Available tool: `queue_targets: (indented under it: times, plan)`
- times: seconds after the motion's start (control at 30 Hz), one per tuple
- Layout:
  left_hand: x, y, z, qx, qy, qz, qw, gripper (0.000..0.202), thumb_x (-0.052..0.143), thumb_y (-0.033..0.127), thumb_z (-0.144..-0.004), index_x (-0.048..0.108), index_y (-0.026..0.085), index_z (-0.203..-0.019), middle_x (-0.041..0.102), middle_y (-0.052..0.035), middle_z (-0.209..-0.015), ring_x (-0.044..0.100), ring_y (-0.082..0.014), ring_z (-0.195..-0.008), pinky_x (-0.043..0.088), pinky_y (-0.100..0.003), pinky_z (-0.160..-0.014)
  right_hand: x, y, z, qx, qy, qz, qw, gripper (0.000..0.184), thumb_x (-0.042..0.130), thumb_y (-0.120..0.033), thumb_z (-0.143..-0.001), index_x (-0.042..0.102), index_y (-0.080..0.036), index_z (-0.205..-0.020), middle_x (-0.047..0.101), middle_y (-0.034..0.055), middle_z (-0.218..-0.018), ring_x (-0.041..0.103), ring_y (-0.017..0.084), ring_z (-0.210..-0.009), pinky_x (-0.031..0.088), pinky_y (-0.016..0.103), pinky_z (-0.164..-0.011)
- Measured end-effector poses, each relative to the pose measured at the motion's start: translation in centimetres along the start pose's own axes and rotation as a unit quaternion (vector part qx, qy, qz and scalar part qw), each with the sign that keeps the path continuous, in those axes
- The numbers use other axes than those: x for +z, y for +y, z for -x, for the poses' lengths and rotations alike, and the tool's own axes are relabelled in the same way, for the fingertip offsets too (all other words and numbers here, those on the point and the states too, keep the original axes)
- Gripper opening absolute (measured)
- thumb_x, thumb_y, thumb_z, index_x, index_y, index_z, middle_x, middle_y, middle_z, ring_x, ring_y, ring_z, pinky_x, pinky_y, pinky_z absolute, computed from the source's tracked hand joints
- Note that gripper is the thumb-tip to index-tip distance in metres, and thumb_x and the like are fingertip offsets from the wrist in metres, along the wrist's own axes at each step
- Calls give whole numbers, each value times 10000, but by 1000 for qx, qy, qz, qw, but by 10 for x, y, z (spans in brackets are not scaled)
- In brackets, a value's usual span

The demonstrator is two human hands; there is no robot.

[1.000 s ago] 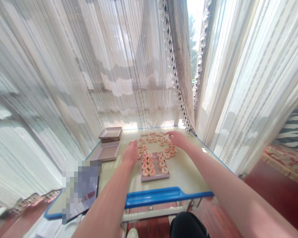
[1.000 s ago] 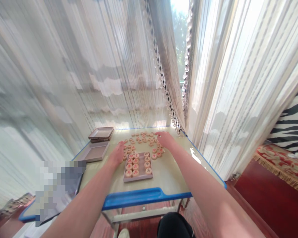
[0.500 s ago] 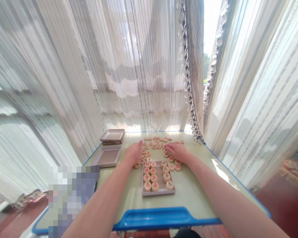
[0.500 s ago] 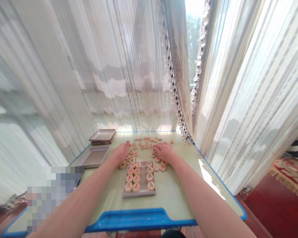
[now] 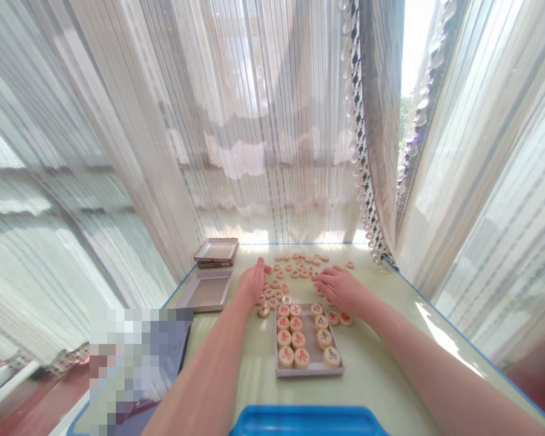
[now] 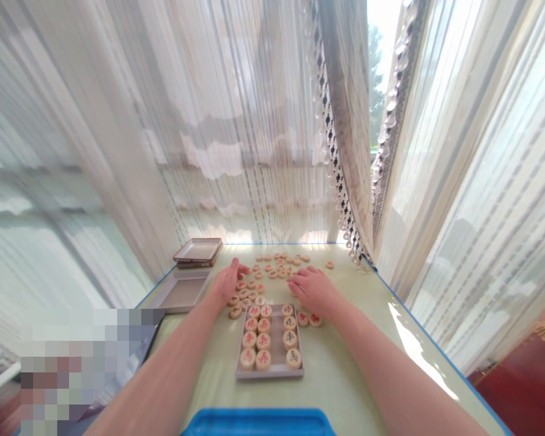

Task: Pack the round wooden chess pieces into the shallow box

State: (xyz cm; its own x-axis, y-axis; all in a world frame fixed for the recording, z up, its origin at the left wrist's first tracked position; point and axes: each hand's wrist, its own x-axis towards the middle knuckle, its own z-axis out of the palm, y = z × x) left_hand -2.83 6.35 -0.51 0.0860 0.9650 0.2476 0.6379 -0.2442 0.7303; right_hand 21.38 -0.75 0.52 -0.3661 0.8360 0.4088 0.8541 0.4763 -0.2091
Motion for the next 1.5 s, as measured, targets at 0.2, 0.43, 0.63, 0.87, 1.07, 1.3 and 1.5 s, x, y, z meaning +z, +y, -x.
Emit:
queue_targets:
  times: [0.2, 0.43, 0.63, 0.87, 1.07, 1.3, 1.5]
  plan:
    - [-5, 1, 9, 0, 43, -43, 998, 558, 183, 420, -905, 679, 173, -839, 695, -70, -861, 614, -164, -772, 438, -290, -768, -9, -5, 2, 0, 30, 32, 999, 399, 346, -374, -899, 663, -231, -705, 649, 43, -694, 539, 189, -740, 354, 329, -756]
    - [-1, 8, 3, -6, 24, -120, 992, 364, 351, 368, -858, 660, 178, -836, 680, -118, -908, 602, -210, -887, 425, -307, -790, -11, 20, 3, 138, 70, 64, 986, 390, 327, -361, -897, 654, -219, -739, 666, 50, -736, 572, 204, -765, 358, 319, -716]
    - [4, 8, 9, 18, 67, -60, 996, 364, 360, 412, -860, 614, 183, -987, 650, -91, -1020, 585, -183, -951, 436, -285, -825, -1, 14, 1, 84, 51, 18, 995, 337, 351, -339, -895, 662, -249, -987, 659, 60, -936, 547, 227, -931, 362, 386, -867]
    - [2, 18, 21, 53, 35, -94, 994, 331, 421, 394, -835, 650, 177, -935, 671, -54, -977, 595, -163, -838, 437, -272, -806, 2, 4, -1, 50, -3, -120, 992, 303, 407, -283, -865, 668, -219, -1004, 624, 63, -1081, 511, 220, -1054, 392, 362, -925]
    - [-1, 17, 22, 105, 48, -153, 981, 321, 400, 350, -842, 669, 189, -912, 684, -46, -946, 594, -174, -890, 429, -275, -816, 4, 7, -1, 51, -27, -62, 996, 336, 398, -263, -864, 631, -199, -1099, 584, 73, -1187, 470, 224, -1124, 340, 374, -981]
    - [-5, 13, 21, 84, 13, -147, 986, 305, 415, 177, -752, 679, 185, -904, 692, -24, -949, 602, -159, -901, 435, -257, -840, 4, 22, -2, 202, 29, 49, 978, 329, 420, -195, -804, 646, -195, -1043, 621, 99, -1094, 533, 235, -1028, 389, 343, -892]
    - [-9, 14, 19, 74, 19, -112, 991, 308, 407, 136, -697, 685, 186, -820, 703, -13, -878, 614, -150, -869, 449, -250, -836, -3, 26, -2, 279, 2, -6, 960, 343, 425, -171, -768, 651, -129, -1023, 660, 133, -1012, 582, 244, -975, 425, 324, -825]
